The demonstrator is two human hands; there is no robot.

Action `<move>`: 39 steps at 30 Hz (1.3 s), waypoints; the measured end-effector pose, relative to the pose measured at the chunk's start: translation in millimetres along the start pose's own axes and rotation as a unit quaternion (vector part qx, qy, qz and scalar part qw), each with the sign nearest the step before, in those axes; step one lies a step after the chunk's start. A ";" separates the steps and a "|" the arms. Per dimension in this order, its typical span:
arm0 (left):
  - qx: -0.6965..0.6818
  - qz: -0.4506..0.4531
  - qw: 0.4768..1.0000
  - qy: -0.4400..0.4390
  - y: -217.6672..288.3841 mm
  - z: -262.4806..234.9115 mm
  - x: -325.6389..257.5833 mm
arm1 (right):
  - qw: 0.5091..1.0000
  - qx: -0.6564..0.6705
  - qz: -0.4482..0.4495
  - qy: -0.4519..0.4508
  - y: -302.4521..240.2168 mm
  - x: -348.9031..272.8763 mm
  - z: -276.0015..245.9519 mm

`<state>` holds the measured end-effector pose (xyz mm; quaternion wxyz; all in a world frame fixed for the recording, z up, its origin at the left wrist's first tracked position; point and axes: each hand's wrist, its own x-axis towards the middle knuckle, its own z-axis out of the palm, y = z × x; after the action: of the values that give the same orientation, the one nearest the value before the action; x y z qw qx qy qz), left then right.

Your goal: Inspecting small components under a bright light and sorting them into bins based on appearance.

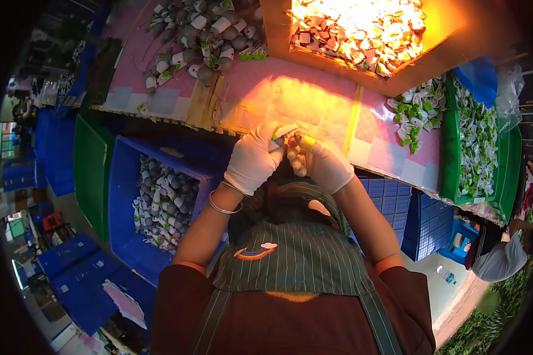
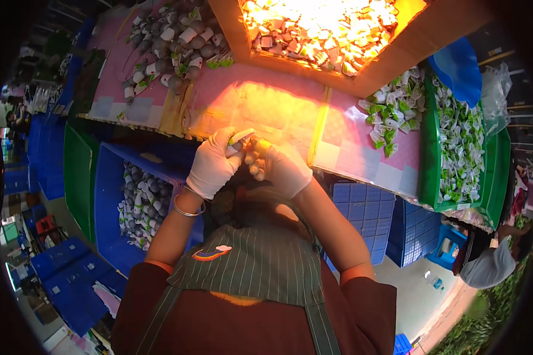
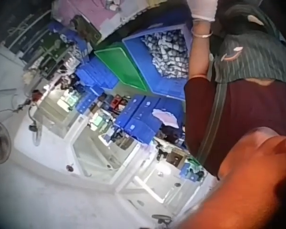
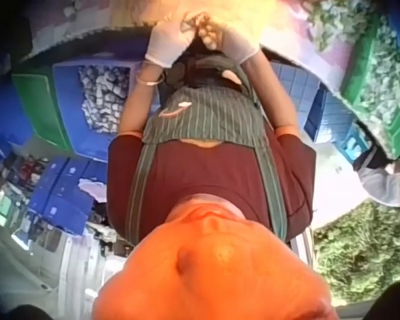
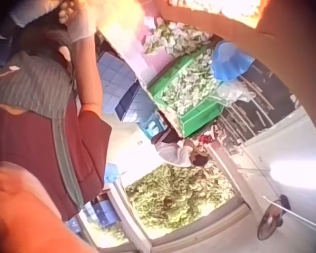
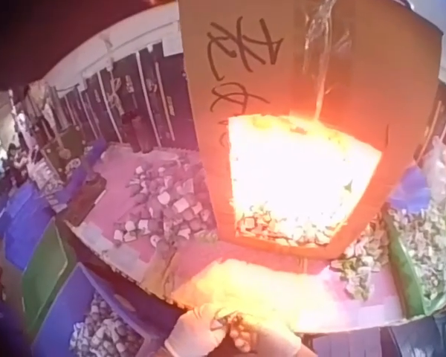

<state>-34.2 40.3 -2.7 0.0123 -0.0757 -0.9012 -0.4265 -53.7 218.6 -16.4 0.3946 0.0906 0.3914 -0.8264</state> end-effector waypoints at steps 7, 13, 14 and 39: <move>0.046 0.018 0.999 0.006 0.5 0.5 -0.5 | 0.981 -0.165 -0.092 0.041 -9.4 -2.6 2.8; 0.032 0.000 0.999 0.010 -0.4 -0.1 -3.2 | 0.982 -0.181 -0.020 0.060 -15.2 1.9 5.6; 0.032 0.000 0.999 0.011 -2.6 0.4 -3.7 | 0.981 -0.181 -0.020 0.059 -15.6 1.0 6.2; -0.201 -0.153 0.965 -0.065 3.9 4.8 -1.8 | 0.639 -0.588 -0.465 0.172 -1.1 18.0 10.0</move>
<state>-31.6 46.2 -3.0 -0.1274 0.0349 -0.7967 -0.5898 -65.0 201.4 -17.2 -0.1459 -0.2136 0.8460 -0.4663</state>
